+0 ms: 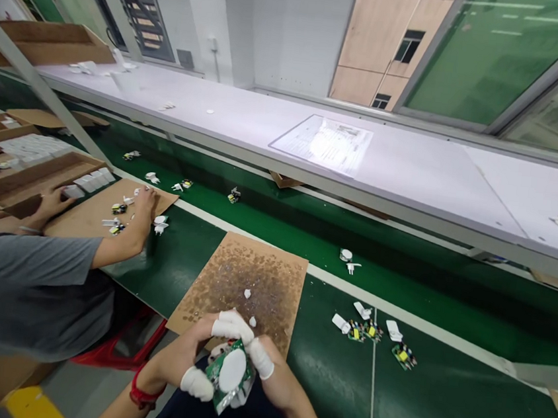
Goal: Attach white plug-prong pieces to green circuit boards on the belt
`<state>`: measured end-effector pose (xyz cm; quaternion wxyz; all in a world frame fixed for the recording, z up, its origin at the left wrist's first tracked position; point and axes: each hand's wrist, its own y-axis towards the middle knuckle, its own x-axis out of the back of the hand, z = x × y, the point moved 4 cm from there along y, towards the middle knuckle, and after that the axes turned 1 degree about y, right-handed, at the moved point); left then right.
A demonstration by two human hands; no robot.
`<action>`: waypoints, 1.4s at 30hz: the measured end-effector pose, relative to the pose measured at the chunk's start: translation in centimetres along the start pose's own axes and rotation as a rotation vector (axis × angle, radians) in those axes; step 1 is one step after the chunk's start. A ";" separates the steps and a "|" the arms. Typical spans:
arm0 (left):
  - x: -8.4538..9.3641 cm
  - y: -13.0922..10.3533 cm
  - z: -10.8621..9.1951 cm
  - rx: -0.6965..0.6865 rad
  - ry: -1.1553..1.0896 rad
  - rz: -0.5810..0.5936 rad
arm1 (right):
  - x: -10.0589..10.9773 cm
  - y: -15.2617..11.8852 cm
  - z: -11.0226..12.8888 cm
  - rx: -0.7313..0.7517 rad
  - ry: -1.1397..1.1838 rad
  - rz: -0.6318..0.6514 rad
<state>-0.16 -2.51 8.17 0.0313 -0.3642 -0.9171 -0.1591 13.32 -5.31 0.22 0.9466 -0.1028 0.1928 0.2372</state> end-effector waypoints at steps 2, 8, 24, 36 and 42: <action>-0.3 -0.3 0.7 0.007 -0.063 -0.063 | -0.3 0.3 0.5 0.009 -0.012 0.083; -1.2 -0.8 2.3 0.034 -0.258 -0.178 | -1.1 1.0 2.0 0.017 0.014 0.259; -2.3 -1.7 2.9 0.199 -0.296 -0.299 | -1.4 0.3 3.0 0.146 -0.056 0.154; -1.6 -2.0 1.2 0.173 -0.072 -0.307 | -1.5 0.1 3.0 0.173 -0.188 -0.006; -1.2 -3.6 3.4 0.187 -0.379 -0.609 | -0.5 -0.4 4.5 0.568 -0.455 -0.297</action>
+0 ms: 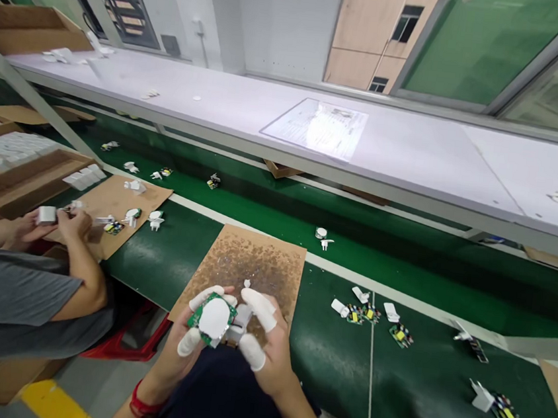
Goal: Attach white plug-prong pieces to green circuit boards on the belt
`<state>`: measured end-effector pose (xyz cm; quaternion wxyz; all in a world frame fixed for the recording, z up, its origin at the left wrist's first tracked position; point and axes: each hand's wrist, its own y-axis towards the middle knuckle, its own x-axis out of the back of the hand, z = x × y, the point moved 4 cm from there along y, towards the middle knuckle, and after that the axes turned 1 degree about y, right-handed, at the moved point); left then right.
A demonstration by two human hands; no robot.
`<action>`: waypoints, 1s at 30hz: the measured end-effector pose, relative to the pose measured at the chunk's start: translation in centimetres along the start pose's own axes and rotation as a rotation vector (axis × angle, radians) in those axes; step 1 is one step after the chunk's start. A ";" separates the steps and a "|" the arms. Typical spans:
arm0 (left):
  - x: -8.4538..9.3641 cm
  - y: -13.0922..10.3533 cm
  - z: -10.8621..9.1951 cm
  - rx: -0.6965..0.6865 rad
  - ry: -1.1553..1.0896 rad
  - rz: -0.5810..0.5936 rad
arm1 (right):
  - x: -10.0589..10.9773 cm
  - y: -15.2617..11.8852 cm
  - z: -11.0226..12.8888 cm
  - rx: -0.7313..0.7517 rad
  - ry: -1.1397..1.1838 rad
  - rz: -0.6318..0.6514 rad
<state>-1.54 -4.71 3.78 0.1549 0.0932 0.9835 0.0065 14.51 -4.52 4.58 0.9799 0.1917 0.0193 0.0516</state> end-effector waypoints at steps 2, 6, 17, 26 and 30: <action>-0.1 -0.1 0.3 0.035 -0.107 -0.054 | -0.1 0.0 1.3 0.255 -0.171 -0.004; -0.7 -0.2 0.9 0.112 -0.083 -0.069 | -0.6 -0.2 2.6 0.494 -0.328 -0.012; 1.8 0.7 2.3 0.012 0.726 0.106 | 0.4 -1.7 -8.2 -0.518 0.251 -0.187; 3.9 -0.1 7.1 0.171 0.906 0.303 | -3.1 -6.7 -13.4 -0.880 0.366 -0.031; 6.8 -0.9 8.2 0.342 0.784 0.151 | -2.1 -5.9 -15.5 -0.842 0.155 0.039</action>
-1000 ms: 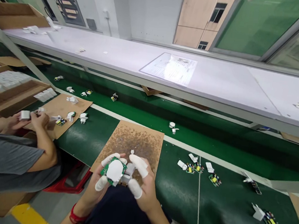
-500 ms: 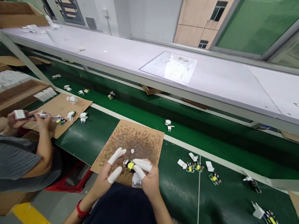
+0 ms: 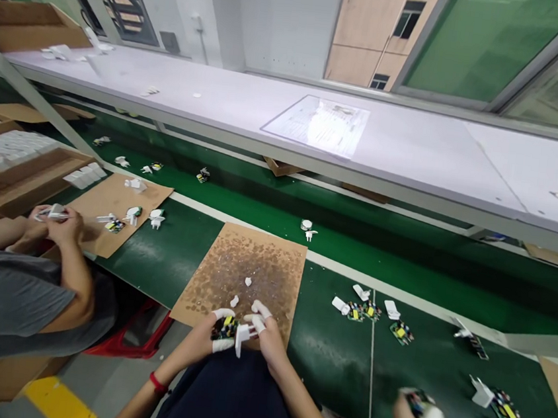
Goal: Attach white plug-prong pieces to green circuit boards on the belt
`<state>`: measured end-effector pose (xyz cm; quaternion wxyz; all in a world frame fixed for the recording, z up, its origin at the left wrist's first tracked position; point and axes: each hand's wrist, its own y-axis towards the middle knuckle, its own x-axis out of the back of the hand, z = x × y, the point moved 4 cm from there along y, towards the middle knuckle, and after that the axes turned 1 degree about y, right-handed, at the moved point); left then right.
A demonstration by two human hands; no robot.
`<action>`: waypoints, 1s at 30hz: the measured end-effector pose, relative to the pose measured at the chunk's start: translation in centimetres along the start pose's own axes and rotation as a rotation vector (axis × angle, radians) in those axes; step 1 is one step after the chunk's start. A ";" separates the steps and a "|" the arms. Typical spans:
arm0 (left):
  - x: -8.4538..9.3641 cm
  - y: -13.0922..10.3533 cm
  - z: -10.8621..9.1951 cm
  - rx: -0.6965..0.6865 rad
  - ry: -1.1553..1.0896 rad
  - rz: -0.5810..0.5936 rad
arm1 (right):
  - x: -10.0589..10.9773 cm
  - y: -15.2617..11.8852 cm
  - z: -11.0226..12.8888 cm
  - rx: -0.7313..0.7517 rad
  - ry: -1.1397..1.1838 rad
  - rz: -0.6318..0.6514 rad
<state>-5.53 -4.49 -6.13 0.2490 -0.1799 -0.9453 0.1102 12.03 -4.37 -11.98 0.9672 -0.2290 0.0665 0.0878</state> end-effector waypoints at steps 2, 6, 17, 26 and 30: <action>0.3 -0.4 1.1 0.072 -0.120 -0.011 | 0.7 1.8 -0.1 0.036 -0.153 -0.029; -0.1 -1.4 2.2 0.179 -0.365 0.009 | 0.9 5.2 -0.6 0.060 -0.433 -0.008; 0.7 -1.1 -0.2 0.074 -0.263 0.019 | -1.2 6.7 -1.1 0.120 -0.465 0.032; 4.0 -0.6 -6.4 -0.160 0.221 0.071 | 1.4 1.4 7.5 0.427 -0.033 0.194; 4.3 -0.6 -9.6 -0.226 0.252 0.147 | 1.7 -1.6 12.0 0.569 0.010 0.380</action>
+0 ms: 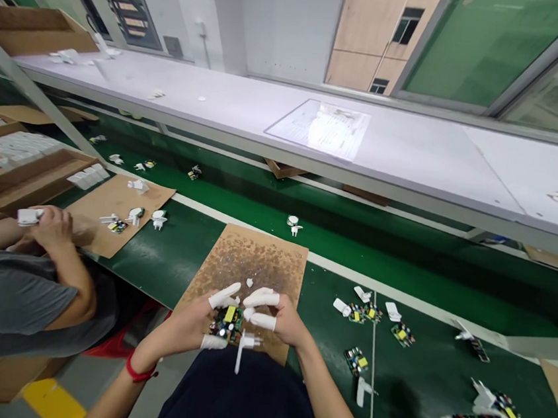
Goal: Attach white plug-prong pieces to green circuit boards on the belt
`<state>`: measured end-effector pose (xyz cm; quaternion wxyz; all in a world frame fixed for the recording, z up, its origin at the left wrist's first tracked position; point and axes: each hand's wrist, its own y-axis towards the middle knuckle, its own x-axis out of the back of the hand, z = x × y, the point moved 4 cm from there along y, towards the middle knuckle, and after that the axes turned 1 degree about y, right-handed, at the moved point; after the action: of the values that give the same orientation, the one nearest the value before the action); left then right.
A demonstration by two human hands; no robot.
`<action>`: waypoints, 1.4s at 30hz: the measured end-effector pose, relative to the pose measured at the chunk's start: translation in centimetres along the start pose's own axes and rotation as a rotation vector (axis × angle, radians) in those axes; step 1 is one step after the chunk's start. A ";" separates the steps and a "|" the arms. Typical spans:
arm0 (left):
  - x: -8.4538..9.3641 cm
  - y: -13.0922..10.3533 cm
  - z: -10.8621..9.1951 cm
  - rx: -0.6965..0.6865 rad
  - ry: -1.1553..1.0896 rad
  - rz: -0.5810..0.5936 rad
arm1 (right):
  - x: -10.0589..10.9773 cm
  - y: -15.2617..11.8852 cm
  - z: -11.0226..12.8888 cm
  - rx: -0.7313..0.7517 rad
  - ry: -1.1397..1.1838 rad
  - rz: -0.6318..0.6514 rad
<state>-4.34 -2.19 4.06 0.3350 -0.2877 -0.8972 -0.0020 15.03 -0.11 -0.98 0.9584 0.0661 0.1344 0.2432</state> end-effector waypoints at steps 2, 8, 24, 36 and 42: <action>0.6 0.1 -1.5 -0.033 -0.032 0.061 | -0.3 0.1 1.9 0.073 0.007 0.067; 1.4 0.0 -4.0 -0.076 -0.095 0.151 | -1.1 -0.2 4.9 0.247 0.028 0.183; 0.1 -0.5 -7.3 -0.373 -0.460 0.115 | -4.5 -0.2 8.9 0.362 0.222 0.382; -0.3 -0.6 -7.5 -0.492 -0.687 0.105 | -5.3 -1.2 8.7 0.421 0.276 0.225; 0.2 -0.6 -8.4 -0.579 -0.514 0.062 | -5.6 -0.8 9.1 0.408 0.361 0.351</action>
<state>0.24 -4.25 10.82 0.0039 -0.3882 -0.9052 -0.1727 13.27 -4.04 8.83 0.8293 0.2351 0.3347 0.3807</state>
